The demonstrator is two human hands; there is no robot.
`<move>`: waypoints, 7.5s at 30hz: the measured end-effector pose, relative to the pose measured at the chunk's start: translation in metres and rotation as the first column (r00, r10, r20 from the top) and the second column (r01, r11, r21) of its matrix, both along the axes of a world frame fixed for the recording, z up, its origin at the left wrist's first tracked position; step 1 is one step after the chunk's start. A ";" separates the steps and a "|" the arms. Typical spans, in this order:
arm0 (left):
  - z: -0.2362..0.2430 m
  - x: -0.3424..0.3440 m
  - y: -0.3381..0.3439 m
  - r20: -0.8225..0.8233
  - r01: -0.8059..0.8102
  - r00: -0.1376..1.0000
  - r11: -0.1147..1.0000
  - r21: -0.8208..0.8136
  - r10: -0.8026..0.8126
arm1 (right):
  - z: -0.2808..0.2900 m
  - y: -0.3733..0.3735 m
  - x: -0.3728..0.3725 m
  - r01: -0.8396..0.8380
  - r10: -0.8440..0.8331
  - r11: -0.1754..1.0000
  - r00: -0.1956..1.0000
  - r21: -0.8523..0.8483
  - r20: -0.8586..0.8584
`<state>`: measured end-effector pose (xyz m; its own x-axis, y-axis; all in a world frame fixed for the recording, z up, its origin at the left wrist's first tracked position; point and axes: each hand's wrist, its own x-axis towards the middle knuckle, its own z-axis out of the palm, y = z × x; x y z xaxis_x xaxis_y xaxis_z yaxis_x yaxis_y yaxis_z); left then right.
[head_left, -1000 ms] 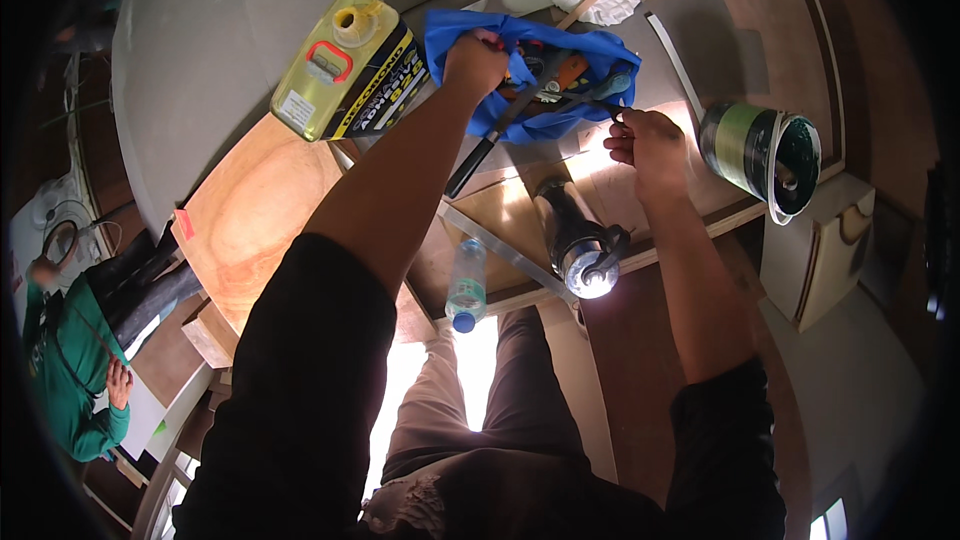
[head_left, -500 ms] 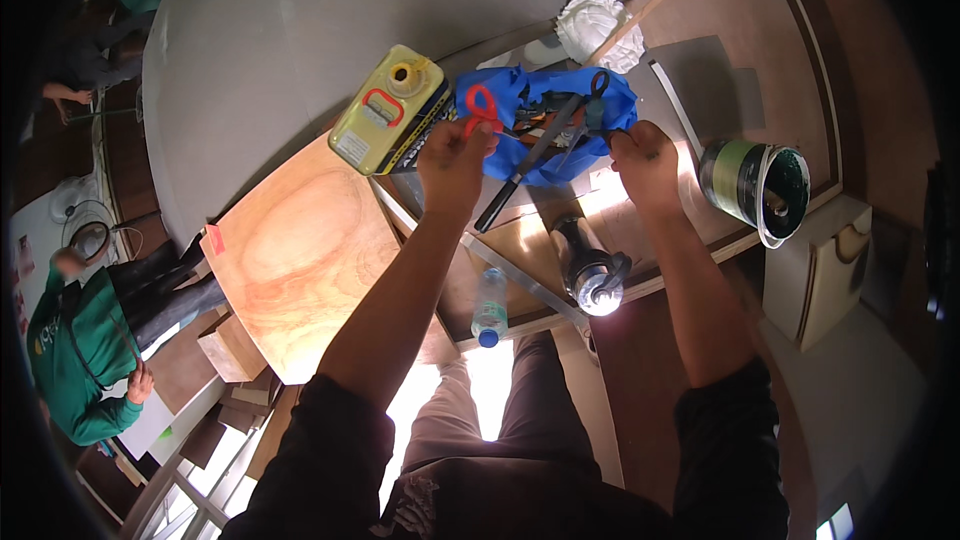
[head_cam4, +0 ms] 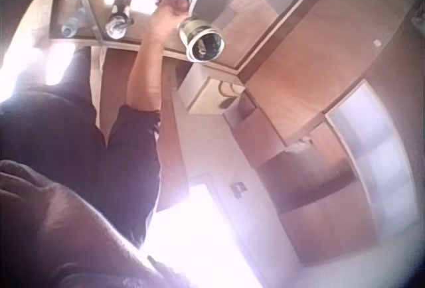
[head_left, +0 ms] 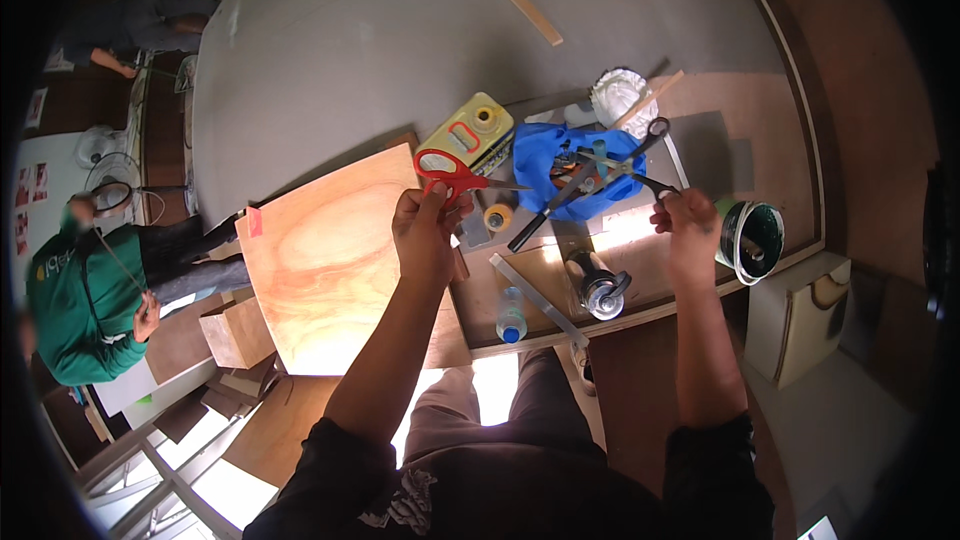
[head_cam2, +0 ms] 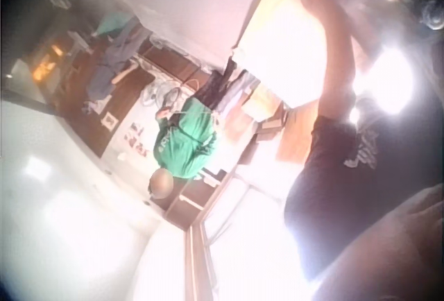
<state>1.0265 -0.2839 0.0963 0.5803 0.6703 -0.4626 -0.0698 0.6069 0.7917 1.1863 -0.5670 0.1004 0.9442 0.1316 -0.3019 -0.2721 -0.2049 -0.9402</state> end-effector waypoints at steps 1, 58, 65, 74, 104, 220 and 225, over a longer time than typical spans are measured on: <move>0.015 -0.004 0.002 0.016 -0.021 1.000 0.999 -0.025 0.022 | 0.014 -0.005 -0.002 0.012 -0.012 1.000 1.000 0.005 0.014; 0.308 -0.163 0.022 0.486 -0.193 0.847 0.976 -0.100 0.217 | 0.295 0.073 -0.066 -0.213 0.104 0.764 0.972 0.609 0.209; 0.307 -0.172 0.029 0.521 -0.218 0.817 0.969 -0.118 0.247 | 0.296 0.087 -0.069 -0.226 0.119 0.772 0.970 0.594 0.214; 0.308 -0.189 0.041 0.522 -0.260 0.803 0.957 -0.125 0.286 | 0.299 0.104 -0.076 -0.261 0.152 0.767 0.961 0.586 0.230; 0.244 -0.464 0.101 0.360 -0.546 0.718 0.803 -0.238 0.595 | 0.277 0.438 -0.391 -0.330 0.789 0.463 0.575 0.822 -0.214; 0.123 -0.657 -0.162 -0.932 0.216 0.163 0.934 -0.286 -0.323 | -0.196 -0.028 0.016 -0.197 0.125 0.955 0.945 -0.221 -0.303; 0.154 -0.580 -0.141 -0.973 0.127 0.131 0.976 -0.175 -0.192 | -0.169 -0.132 -0.049 -0.030 0.148 0.667 0.985 -0.745 0.092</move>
